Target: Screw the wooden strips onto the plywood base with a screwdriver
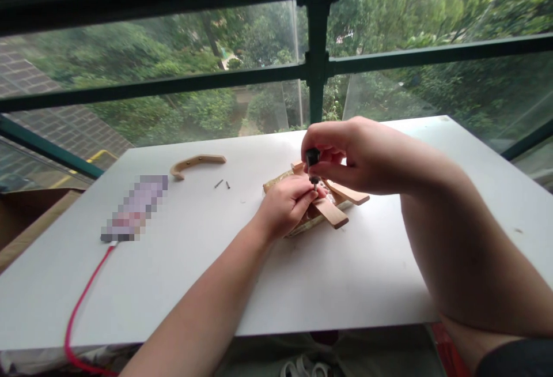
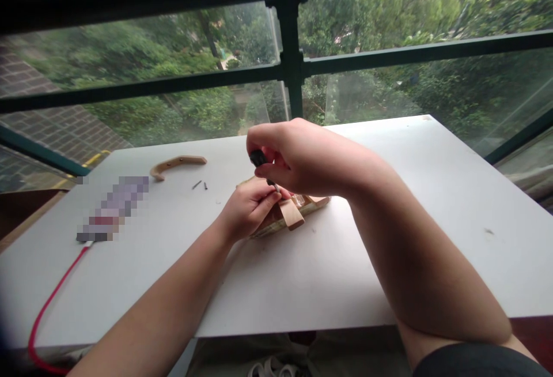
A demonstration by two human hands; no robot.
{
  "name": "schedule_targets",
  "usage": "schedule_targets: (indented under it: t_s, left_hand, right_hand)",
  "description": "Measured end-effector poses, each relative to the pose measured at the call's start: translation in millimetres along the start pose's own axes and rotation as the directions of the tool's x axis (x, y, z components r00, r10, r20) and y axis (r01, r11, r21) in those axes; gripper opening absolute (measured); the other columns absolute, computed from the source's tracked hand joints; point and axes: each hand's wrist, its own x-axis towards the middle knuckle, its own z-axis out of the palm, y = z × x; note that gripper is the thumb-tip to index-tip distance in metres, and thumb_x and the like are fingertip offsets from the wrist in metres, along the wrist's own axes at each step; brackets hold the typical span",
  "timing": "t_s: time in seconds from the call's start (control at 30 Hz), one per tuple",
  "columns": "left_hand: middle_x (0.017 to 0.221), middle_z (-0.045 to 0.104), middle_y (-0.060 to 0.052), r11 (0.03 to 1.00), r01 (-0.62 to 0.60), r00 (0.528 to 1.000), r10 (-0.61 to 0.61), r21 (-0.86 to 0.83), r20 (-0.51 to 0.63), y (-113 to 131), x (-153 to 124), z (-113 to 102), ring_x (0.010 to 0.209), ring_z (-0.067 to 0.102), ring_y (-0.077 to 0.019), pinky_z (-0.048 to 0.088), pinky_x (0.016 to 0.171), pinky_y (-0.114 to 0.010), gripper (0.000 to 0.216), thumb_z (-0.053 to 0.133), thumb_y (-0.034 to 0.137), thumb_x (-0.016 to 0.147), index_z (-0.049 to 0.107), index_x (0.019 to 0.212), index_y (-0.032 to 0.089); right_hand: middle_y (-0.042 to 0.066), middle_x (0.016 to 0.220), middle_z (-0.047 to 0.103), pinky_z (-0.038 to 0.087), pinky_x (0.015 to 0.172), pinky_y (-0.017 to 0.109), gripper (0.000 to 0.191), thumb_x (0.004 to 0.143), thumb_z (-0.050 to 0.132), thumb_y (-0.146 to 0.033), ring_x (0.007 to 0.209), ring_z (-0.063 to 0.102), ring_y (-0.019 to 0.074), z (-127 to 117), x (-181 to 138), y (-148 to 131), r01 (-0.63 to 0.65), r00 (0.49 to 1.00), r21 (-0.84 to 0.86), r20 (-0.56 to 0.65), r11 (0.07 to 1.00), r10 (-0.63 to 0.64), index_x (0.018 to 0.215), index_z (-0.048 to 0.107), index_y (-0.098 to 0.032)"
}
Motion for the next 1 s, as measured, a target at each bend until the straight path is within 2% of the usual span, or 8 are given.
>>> schedule_targets:
  t_s: [0.07,0.23,0.53,0.7,0.87,1.0]
  left_hand:
    - [0.094,0.076,-0.002,1.0,0.004,1.0,-0.004,0.011,-0.006,-0.1,-0.2,0.6,0.091,0.068,-0.0164,0.052,0.088,-0.029,0.023,0.05,0.023,0.097,0.071,0.091,0.02]
    - [0.091,0.076,-0.002,0.999,0.0,1.0,0.001,0.033,-0.022,0.1,-0.3,1.3,0.088,0.068,-0.0166,0.053,0.086,-0.029,0.022,0.051,0.022,0.095,0.072,0.09,0.02]
    - [0.095,0.073,-0.003,0.999,-0.011,0.999,0.012,0.035,-0.038,2.3,-0.5,0.6,0.091,0.065,-0.017,0.051,0.086,-0.029,0.02,0.049,0.021,0.095,0.069,0.092,0.019]
    - [0.091,0.071,-0.003,1.0,0.008,0.999,-0.007,0.011,-0.047,3.8,-1.6,-0.1,0.089,0.064,-0.0162,0.05,0.085,-0.028,0.019,0.05,0.021,0.094,0.068,0.089,0.019]
    - [0.09,0.069,-0.003,0.998,0.062,0.995,-0.064,-0.032,-0.074,1.0,-6.0,1.4,0.079,0.063,-0.0148,0.051,0.075,-0.026,0.018,0.051,0.028,0.095,0.066,0.093,0.018]
    - [0.085,0.068,-0.001,0.991,0.104,0.985,-0.115,-0.088,-0.132,-4.4,-8.0,5.9,0.06,0.058,-0.0093,0.048,0.058,-0.021,0.018,0.058,0.034,0.092,0.064,0.097,0.018]
  right_hand:
    - [-0.002,0.074,0.062,0.033,0.054,0.023,0.012,0.082,0.062,-0.027,0.061,0.051,0.0095,2.8,2.0,-1.4,-0.006,1.0,-0.022,-0.03,1.0,0.005,0.091,0.058,-0.021]
    - [-0.004,0.068,0.055,0.028,0.052,0.024,0.019,0.082,0.064,-0.032,0.057,0.043,0.009,6.2,4.2,-4.6,0.003,0.999,-0.058,-0.053,0.998,-0.006,0.082,0.049,-0.021]
    - [-0.002,0.069,0.052,0.028,0.054,0.024,0.019,0.083,0.062,-0.032,0.057,0.039,0.0098,8.7,5.2,-4.4,-0.018,0.998,-0.104,-0.069,0.994,0.01,0.085,0.047,-0.022]
    - [-0.003,0.068,0.053,0.027,0.054,0.024,0.017,0.085,0.059,-0.032,0.056,0.042,0.0096,9.9,4.6,-6.9,-0.031,0.999,-0.095,-0.038,0.995,0.027,0.087,0.045,-0.022]
    - [-0.003,0.068,0.054,0.026,0.053,0.024,0.016,0.085,0.059,-0.031,0.056,0.043,0.0097,8.5,4.2,-7.6,-0.041,0.999,-0.08,-0.031,0.996,0.038,0.088,0.047,-0.022]
    - [-0.003,0.066,0.054,0.025,0.053,0.024,0.015,0.084,0.059,-0.031,0.056,0.044,0.01,7.9,5.1,-7.6,-0.035,0.999,-0.071,-0.02,0.997,0.034,0.088,0.047,-0.022]
